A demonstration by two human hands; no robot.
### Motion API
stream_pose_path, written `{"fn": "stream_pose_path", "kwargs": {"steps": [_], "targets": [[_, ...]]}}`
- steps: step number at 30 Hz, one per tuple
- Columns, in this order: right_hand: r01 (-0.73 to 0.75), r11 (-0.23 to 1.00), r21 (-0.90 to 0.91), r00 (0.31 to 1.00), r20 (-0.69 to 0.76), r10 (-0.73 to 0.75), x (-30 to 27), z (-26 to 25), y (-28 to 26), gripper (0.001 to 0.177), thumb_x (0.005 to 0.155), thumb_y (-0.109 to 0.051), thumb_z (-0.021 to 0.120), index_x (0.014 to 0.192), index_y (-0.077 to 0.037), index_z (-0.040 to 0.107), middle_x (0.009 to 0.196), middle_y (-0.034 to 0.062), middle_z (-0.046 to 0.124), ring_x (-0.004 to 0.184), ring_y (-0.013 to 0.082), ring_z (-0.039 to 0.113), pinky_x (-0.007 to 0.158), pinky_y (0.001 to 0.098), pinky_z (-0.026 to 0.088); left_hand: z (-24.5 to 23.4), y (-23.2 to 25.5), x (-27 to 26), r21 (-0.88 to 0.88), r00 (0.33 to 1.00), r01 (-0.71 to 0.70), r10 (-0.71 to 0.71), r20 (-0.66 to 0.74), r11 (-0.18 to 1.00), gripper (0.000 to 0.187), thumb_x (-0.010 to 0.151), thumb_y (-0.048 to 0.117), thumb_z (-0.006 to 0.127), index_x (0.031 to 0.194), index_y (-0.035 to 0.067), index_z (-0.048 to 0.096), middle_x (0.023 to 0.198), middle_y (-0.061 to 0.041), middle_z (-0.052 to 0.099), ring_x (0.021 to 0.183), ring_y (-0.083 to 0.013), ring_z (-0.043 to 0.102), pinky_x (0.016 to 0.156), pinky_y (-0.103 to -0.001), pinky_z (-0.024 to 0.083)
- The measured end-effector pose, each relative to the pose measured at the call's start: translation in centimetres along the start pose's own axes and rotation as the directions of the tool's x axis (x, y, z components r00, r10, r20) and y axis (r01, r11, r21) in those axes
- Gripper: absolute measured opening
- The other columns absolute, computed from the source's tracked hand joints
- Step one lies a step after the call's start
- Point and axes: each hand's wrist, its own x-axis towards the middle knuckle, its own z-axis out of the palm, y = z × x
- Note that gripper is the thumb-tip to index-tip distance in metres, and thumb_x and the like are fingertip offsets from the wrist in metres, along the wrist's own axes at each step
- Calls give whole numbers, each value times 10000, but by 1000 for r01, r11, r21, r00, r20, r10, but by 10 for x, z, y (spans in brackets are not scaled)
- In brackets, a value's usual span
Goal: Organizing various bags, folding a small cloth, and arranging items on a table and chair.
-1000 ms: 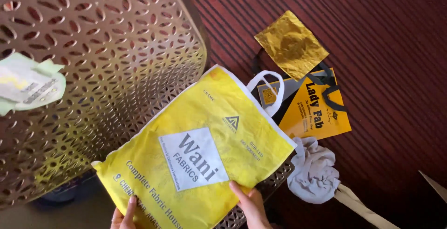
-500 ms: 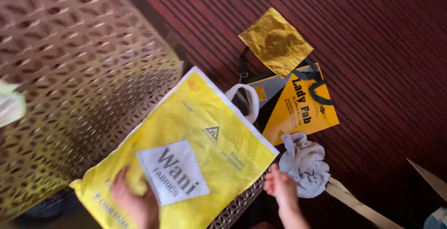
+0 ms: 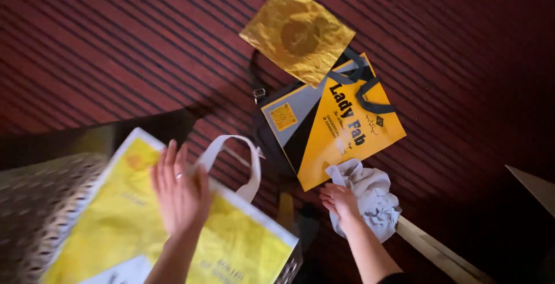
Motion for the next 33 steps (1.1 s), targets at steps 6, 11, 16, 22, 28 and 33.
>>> {"fn": "stream_pose_path", "kwargs": {"steps": [6,11,16,22,28,33], "targets": [[-134,991,-9,991,-25,133,134,12,43,340,948,-196,564,1222,-27,674,1090,151,740,1023,265,706,979,367,555,-1,10,-4,41,998,-32,34,-54,999,557,851,111,506,1389,51,640,1479,-118,645,1458,-354,526,1293,-499,170],[-111,991,80,994,18,110,240,18,99,122,845,-150,687,954,-155,633,783,39,622,711,134,613,666,235,449,-1,16,1,111,997,-66,71,-38,992,479,872,42,481,1298,61,699,1405,-91,708,1397,-329,602,1323,-422,131],[-309,947,88,938,-136,318,255,45,91,407,918,-119,704,1310,-132,592,1428,71,597,1331,254,580,1062,335,483,10,22,4,117,993,-2,16,-118,993,385,897,14,413,1081,22,752,1234,-155,783,1307,-375,657,1332,-411,190],[-398,882,253,887,-137,440,275,42,117,807,812,-610,666,1493,-226,470,1582,68,493,1499,226,401,1200,345,351,10,-27,-13,272,993,-117,109,47,955,472,1052,216,327,1109,90,779,1214,-89,803,1298,-368,654,1334,-395,163],[-267,848,458,920,-140,366,231,58,81,725,861,-555,704,1473,-241,476,1466,51,608,1295,255,625,1074,408,534,19,-40,-20,255,985,-153,168,-38,955,470,1043,165,330,1057,79,793,1136,-110,827,1228,-384,681,1358,-386,149],[-69,800,596,995,103,9,279,22,123,249,950,-208,633,1193,-163,664,1193,50,724,1108,205,699,972,372,575,12,15,-5,122,997,-6,15,-70,993,410,898,22,420,1099,78,772,1249,-111,787,1312,-342,656,1334,-413,147]]}}
